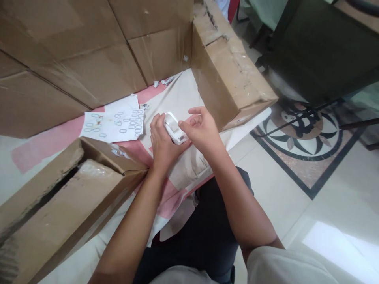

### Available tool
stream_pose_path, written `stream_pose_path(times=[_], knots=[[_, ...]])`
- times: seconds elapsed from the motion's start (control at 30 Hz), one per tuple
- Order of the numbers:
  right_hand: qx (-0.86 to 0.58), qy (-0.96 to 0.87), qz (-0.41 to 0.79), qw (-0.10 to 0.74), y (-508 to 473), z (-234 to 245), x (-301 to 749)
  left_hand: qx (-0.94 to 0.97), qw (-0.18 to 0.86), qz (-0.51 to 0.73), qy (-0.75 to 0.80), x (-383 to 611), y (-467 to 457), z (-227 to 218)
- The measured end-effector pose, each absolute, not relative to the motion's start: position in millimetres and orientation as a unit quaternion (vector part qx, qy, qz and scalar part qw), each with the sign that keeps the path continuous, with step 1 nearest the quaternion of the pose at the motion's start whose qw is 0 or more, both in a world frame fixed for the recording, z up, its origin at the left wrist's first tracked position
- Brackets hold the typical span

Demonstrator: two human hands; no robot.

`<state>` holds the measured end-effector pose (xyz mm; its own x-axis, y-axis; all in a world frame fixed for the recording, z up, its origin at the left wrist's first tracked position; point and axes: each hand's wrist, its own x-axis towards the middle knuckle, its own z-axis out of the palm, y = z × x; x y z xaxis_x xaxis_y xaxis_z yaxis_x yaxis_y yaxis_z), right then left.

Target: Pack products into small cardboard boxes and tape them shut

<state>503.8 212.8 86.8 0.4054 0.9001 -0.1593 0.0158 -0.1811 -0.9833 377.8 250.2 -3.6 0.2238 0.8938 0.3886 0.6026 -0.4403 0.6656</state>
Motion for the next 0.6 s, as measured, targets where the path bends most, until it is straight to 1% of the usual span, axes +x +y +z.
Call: stream_pose_path(times=[0.13,0.27,0.43,0.6], knots=[[-0.637,-0.33,0.423,0.553,194.8,89.4,515.7,0.751,0.214,0.357,0.512,377.7,249.3,-0.2],[-0.676,-0.324,0.409,0.52,192.7,83.6,527.3,0.75,0.216,0.352,0.517,377.5,249.6,0.7],[-0.713,-0.374,0.431,0.409,209.0,74.9,521.4,0.756,0.203,0.356,0.511,376.9,249.3,-0.5],[-0.765,-0.421,0.425,0.239,223.6,75.1,509.2,0.755,0.206,0.356,0.51,376.3,249.1,-0.1]])
